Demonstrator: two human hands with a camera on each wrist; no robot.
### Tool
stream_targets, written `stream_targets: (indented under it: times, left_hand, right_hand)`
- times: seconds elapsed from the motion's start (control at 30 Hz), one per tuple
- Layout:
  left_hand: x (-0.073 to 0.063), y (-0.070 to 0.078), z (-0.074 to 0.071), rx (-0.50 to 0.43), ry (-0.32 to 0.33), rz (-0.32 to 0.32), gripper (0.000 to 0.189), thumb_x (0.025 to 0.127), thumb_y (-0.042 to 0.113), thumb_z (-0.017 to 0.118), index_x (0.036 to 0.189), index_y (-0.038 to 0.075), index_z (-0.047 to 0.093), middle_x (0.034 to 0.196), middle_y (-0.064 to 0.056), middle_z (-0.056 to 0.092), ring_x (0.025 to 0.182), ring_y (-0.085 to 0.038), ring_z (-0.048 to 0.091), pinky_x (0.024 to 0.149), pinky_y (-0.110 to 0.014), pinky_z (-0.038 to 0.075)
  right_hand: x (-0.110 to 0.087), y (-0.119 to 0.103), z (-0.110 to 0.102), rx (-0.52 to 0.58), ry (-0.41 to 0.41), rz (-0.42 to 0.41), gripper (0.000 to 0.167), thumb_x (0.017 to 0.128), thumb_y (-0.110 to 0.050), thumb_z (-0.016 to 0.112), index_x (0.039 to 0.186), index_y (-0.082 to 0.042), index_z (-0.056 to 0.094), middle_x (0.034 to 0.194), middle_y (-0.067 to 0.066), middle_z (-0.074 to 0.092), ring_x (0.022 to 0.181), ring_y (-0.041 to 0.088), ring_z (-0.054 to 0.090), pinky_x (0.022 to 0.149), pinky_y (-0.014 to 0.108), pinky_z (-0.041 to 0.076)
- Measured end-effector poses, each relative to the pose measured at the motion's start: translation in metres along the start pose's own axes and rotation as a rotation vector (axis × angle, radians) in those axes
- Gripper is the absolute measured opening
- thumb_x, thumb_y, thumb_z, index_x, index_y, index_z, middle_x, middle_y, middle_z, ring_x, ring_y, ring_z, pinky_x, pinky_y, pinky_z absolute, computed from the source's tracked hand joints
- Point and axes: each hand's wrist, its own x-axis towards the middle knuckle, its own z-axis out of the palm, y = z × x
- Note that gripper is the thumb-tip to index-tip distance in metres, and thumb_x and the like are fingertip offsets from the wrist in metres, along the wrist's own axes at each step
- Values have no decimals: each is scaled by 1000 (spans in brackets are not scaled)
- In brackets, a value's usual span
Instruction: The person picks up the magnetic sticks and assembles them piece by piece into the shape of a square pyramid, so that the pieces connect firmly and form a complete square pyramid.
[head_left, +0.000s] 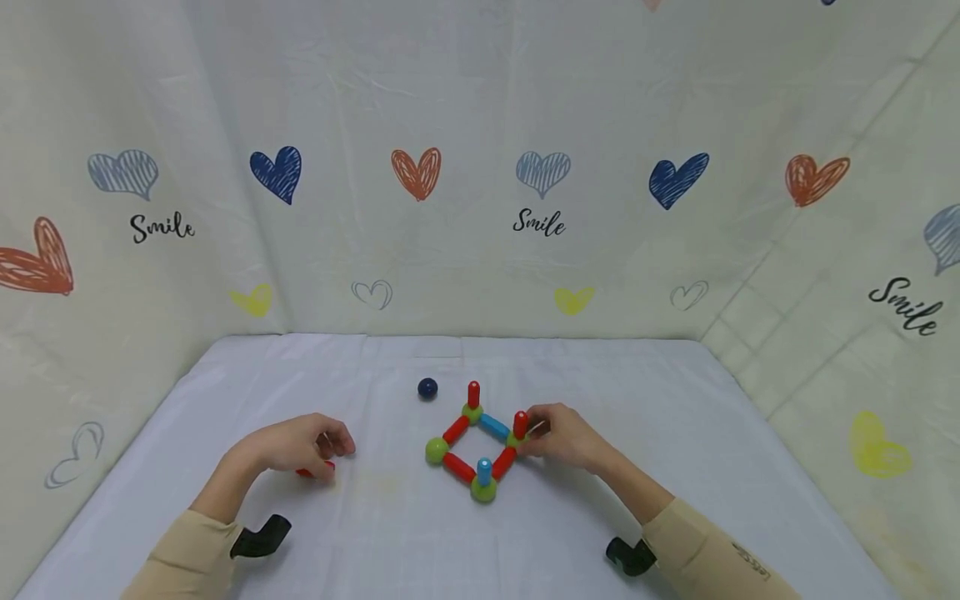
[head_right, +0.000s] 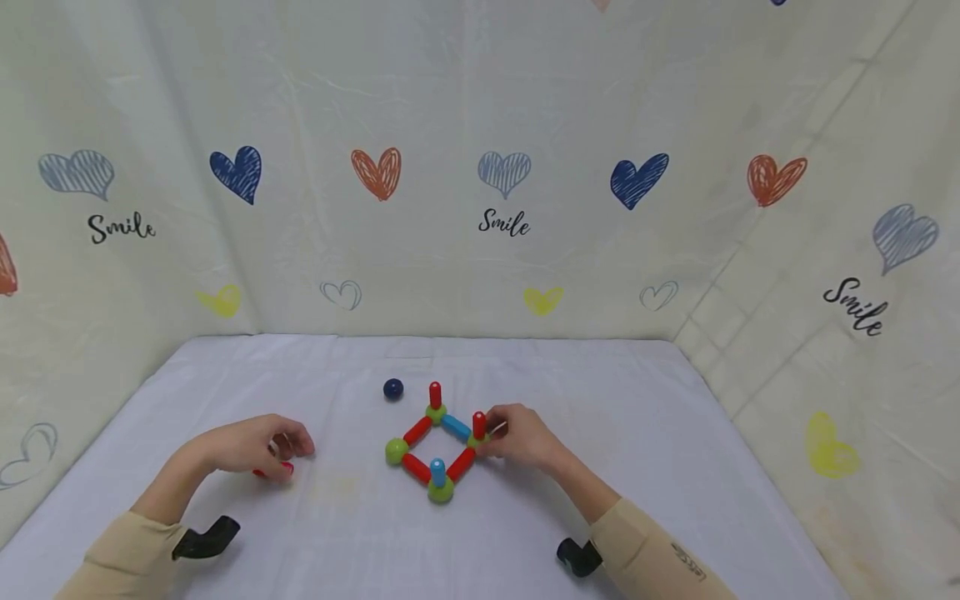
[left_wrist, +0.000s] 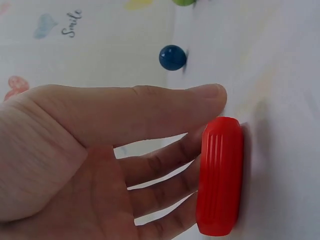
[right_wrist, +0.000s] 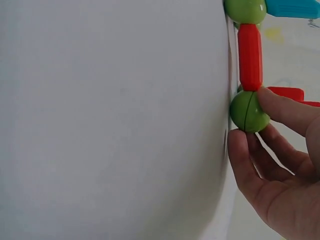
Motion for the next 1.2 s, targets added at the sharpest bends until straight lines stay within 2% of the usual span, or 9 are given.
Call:
stream_targets:
  times: [0.23,0.47,0.67,0.83,1.03,1.2]
  left_hand:
    - [-3,-1,-2,-3,-30,-13,36,75,-7,80,106,5,68,101,-7,64,91,-24,56,76,-32,50]
    - [-5,-1,-2,1,-50,-21,36,76,-9,80,106,4,68,101,-5,65,93,-23,59,82,-31,51]
    - [-7,-1,-1,21,-46,-4,32,75,-11,78,102,4,69,93,-3,66,87,-22,60,77,-29,50]
    - [-9,-3,-1,13,-36,-3,31,73,-13,75,99,3,69,88,-4,67,83,-22,60,74,-30,50]
    - [-9,-5,-1,24,-25,-11,28,74,-13,72,96,4,71,86,-4,64,80,-21,58,69,-30,50]
    - [-9,-5,-1,28,-23,-21,27,75,-13,72,95,5,72,85,-4,63,79,-21,57,68,-30,50]
  right_hand:
    - [-4,1,-9,20,-75,-41,36,84,-15,86,113,-6,67,98,5,65,88,22,61,76,34,57]
    - [3,-1,-23,88,-162,-39,35,91,-2,71,125,-2,63,109,9,66,94,24,64,80,37,59]
    - [14,-7,-24,130,-173,11,40,92,-7,68,131,-2,63,116,10,66,96,23,65,85,40,59]
    - [23,-9,-20,158,-186,21,37,95,-6,64,132,-1,64,118,12,67,98,23,67,88,39,58]
    - [31,-7,-14,187,-186,71,32,97,-7,67,129,-5,66,119,12,68,99,23,68,87,37,58]
    - [37,-8,-12,200,-197,95,35,95,-7,70,131,-7,66,116,9,69,100,22,67,87,36,58]
